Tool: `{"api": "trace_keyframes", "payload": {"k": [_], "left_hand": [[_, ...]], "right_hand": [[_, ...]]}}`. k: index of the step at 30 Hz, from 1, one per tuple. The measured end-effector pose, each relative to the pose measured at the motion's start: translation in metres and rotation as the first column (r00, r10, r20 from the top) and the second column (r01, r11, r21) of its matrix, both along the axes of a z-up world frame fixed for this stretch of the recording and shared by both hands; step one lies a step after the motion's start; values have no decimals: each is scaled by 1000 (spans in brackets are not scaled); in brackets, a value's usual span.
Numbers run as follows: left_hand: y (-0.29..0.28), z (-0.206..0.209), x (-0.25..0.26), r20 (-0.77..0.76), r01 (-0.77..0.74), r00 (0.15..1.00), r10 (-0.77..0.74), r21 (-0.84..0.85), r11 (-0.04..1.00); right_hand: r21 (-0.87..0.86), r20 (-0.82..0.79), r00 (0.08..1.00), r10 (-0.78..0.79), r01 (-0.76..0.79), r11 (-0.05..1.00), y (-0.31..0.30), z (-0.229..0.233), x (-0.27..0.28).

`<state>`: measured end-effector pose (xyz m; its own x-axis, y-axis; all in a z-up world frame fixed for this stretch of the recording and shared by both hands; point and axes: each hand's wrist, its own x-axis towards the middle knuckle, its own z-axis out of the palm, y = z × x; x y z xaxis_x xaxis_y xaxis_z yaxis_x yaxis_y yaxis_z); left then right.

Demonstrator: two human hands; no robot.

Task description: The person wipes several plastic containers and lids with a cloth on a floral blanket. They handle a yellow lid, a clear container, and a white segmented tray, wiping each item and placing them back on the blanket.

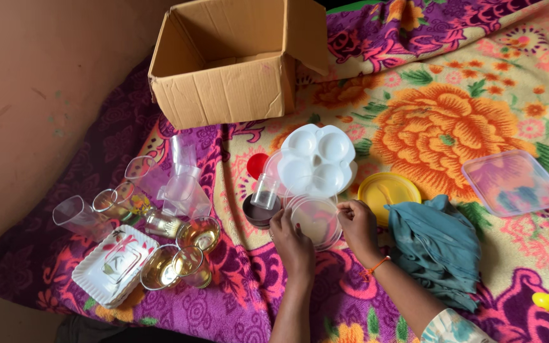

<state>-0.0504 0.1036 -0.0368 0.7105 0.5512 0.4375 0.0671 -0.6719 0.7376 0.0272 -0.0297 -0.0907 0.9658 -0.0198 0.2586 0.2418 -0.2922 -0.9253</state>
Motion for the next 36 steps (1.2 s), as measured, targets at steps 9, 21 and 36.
{"api": "trace_keyframes", "payload": {"k": [9,21,36], "left_hand": [[6,-4,3,-25,-55,998,50,-257,965],[6,-9,6,80,8,996,28,-420,908],[3,-54,19,-102,126,984,-143,-156,980]], "right_hand": [[58,-89,996,18,-13,998,-5,-12,-4],[78,-111,990,82,-74,994,-16,9,-19],[-74,49,998,-40,43,996,-6,-19,20]]}}
